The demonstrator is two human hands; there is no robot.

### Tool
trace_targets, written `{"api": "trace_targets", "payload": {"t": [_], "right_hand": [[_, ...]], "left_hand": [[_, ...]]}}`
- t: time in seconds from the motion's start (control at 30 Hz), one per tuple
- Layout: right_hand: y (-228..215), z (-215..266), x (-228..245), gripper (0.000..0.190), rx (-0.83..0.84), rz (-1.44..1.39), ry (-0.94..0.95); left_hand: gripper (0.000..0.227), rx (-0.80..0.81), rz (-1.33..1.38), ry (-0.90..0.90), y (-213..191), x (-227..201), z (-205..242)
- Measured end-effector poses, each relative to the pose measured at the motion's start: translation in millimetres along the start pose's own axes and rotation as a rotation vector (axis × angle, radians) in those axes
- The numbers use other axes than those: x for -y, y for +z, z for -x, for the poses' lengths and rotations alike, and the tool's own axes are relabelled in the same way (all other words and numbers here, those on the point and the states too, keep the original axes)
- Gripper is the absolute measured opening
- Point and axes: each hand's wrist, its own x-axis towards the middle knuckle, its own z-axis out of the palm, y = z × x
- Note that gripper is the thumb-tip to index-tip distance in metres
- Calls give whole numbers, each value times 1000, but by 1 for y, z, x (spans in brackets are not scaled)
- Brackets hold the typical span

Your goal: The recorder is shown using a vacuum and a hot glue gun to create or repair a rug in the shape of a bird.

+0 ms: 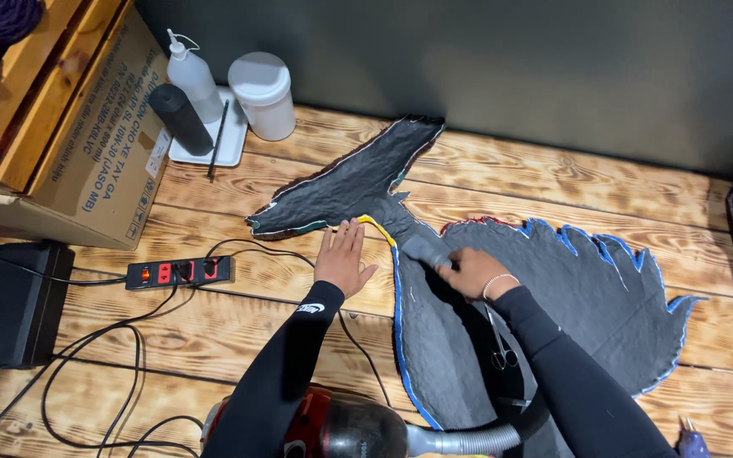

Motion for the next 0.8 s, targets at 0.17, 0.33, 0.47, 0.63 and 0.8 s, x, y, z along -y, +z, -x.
{"api": "trace_targets", "payload": {"t": [0.17, 0.33, 0.47, 0.63, 0.8], "right_hand": [[-36, 67, 34, 56, 255, -151, 173], [-23, 100, 20, 52, 313, -189, 186], [-5, 135, 12, 54, 375, -269, 188], [29, 181, -23, 64, 386, -308, 239], [60, 209, -64, 69, 302, -472, 328]], "left_hand": [[90, -42, 47, 15, -7, -28, 17], [85, -16, 141, 117, -16, -54, 46], [74, 17, 166, 269, -20, -63, 69], [65, 141, 152, 384, -36, -76, 97], [61, 300, 55, 424, -45, -97, 125]]}}
